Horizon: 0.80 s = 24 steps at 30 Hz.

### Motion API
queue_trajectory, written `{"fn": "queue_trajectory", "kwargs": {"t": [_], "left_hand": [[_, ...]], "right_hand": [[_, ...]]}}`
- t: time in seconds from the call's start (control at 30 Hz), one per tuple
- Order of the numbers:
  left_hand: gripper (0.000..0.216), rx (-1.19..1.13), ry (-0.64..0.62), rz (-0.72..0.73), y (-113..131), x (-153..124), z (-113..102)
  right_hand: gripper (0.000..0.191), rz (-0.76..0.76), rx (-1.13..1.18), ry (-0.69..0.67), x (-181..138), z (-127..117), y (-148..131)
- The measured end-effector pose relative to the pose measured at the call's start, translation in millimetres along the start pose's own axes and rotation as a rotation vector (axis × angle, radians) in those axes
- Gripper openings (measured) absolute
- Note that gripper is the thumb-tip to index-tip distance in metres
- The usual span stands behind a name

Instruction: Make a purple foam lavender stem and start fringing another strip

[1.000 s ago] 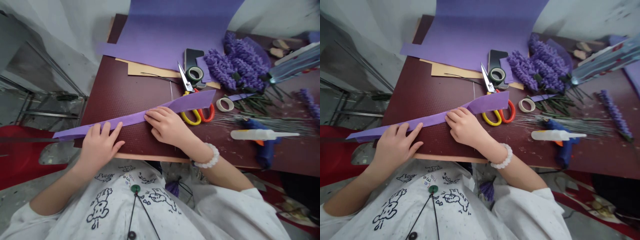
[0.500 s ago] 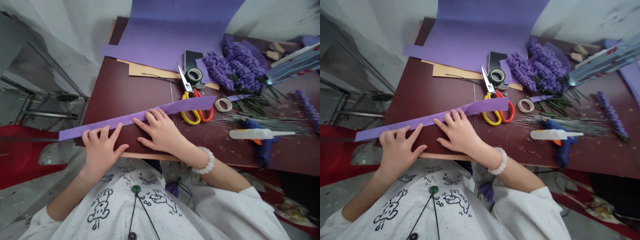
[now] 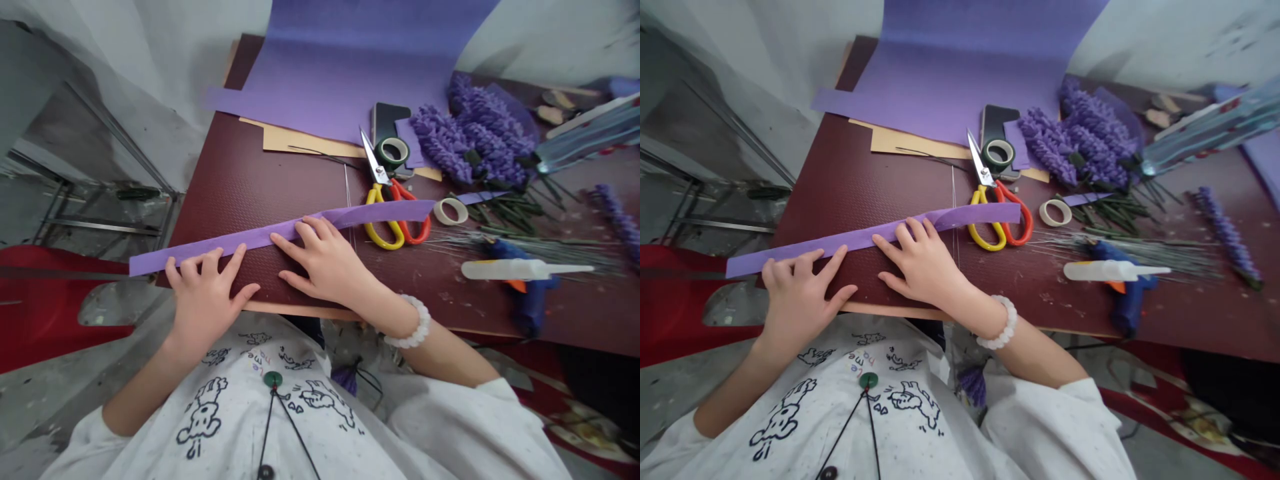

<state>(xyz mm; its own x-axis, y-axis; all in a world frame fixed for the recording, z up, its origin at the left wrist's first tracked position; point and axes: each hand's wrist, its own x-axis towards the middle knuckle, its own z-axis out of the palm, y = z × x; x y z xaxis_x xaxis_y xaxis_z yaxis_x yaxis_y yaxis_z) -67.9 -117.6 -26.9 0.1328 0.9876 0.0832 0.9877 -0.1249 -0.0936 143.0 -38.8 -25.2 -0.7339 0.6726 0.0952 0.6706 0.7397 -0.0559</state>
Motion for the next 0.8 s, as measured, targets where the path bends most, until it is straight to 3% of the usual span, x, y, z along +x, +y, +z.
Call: {"fn": "queue_trajectory", "kwargs": {"t": [0.43,0.8], "left_hand": [[0.057,0.069,-0.068,0.022,3.3,1.5,-8.0],[0.06,0.155,-0.115,0.104,10.4,27.9,-20.2]], "right_hand": [[0.044,-0.088,-0.094,0.092,-11.1,0.0,20.6],[0.042,-0.015,-0.145,0.119,-26.7,-2.5,39.8]]}}
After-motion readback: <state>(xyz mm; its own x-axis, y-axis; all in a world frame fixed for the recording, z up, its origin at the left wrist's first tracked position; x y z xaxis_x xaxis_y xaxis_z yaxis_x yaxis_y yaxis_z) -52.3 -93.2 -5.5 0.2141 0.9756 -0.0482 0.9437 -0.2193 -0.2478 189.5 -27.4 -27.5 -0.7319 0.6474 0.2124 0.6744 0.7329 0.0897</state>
